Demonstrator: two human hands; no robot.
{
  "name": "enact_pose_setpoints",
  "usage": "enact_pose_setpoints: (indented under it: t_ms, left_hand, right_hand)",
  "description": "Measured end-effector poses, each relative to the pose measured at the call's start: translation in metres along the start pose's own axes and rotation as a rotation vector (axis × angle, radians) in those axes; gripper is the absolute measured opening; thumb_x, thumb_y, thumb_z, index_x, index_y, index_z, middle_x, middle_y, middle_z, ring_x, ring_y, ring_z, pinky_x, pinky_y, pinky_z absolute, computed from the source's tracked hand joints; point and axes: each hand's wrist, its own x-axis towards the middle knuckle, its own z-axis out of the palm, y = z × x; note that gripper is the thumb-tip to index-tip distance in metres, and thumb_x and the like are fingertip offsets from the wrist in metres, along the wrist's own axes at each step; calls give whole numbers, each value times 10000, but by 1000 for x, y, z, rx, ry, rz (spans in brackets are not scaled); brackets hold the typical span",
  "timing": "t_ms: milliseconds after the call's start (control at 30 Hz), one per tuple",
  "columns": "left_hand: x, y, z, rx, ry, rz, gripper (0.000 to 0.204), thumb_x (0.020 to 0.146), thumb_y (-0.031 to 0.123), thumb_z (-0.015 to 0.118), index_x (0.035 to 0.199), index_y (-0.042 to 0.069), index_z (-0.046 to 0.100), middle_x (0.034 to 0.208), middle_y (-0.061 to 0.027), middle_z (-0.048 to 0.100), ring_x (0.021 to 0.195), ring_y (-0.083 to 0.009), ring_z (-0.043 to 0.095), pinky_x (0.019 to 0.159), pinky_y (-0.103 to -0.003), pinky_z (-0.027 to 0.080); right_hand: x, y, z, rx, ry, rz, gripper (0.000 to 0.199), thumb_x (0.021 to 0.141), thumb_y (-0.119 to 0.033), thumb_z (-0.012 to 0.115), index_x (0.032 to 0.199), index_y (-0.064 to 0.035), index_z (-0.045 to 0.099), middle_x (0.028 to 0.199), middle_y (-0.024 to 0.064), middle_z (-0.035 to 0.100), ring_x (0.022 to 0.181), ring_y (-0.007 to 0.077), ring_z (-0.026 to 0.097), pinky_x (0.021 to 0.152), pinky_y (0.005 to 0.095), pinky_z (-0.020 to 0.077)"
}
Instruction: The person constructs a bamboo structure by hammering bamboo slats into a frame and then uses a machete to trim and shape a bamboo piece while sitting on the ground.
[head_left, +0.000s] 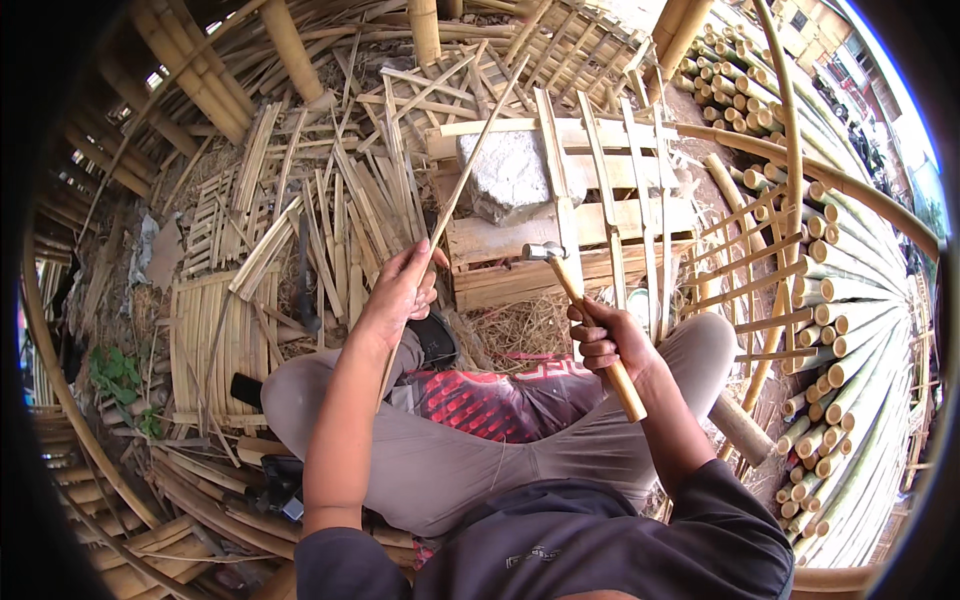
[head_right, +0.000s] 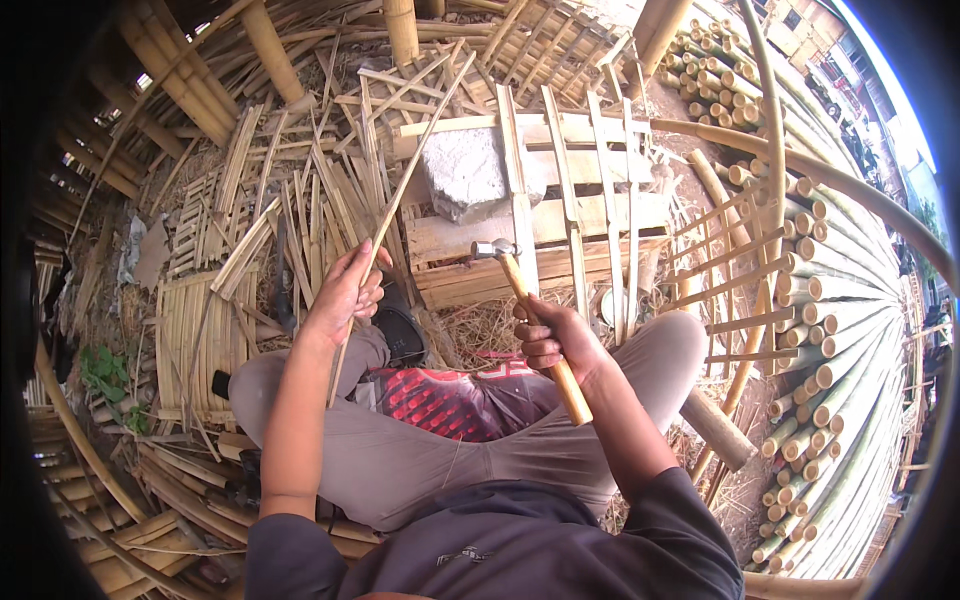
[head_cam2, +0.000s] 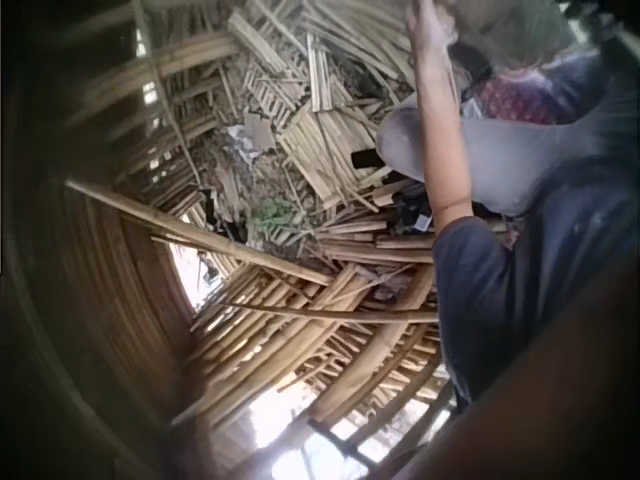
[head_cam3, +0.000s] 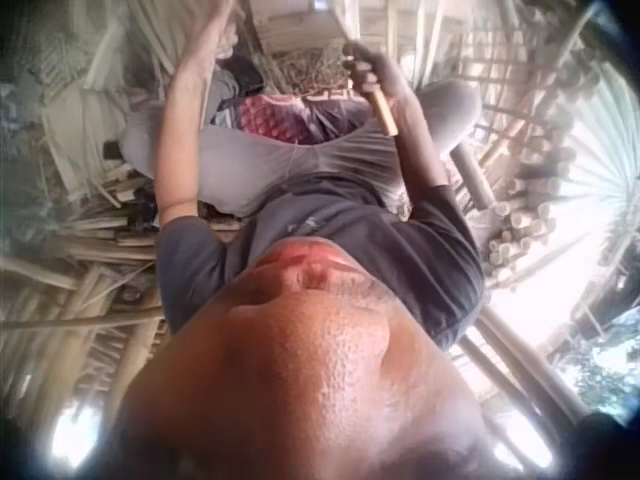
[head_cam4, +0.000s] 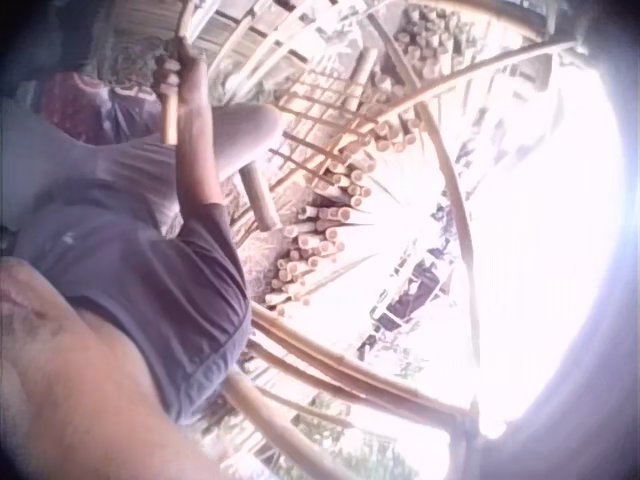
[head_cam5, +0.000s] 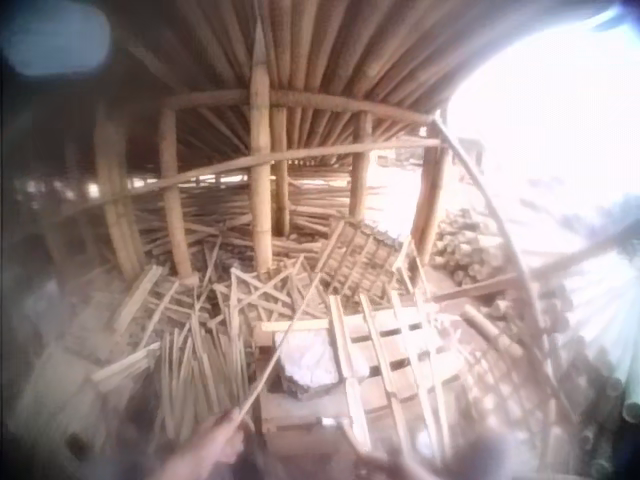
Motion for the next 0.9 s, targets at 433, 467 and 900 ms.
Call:
enact_pose_setpoints:
  t_ms: [433, 467, 900]
  left_hand:
    - [13, 43, 55, 117, 65, 120, 209, 1041, 303, 477, 958, 114, 503, 711, 14, 510, 561, -59, 456, 475, -221, 372]
    - [20, 46, 57, 145, 86, 103, 205, 1042, 300, 475, 953, 116, 494, 717, 11, 511, 565, -64, 451, 478, -225, 375]
    - [110, 15, 70, 350, 324, 122, 273, 1057, 287, 407, 948, 49, 483, 687, -32, 511, 549, -124, 493, 479, -298, 440]
  right_hand:
    - [-67, -86, -16, -342, 16, -496, 235, 1011, -360, 517, 966, -129, 506, 584, -85, 308, 410, 20, 232, 338, 182, 213]
    - [-69, -96, -23, -351, 75, -540, 247, 1010, -369, 515, 963, -127, 508, 584, -85, 306, 413, 21, 237, 345, 181, 216]
    - [-51, -99, -80, -350, 631, -731, 346, 1027, -454, 406, 974, -127, 507, 583, -52, 326, 414, 62, 278, 380, 230, 239]
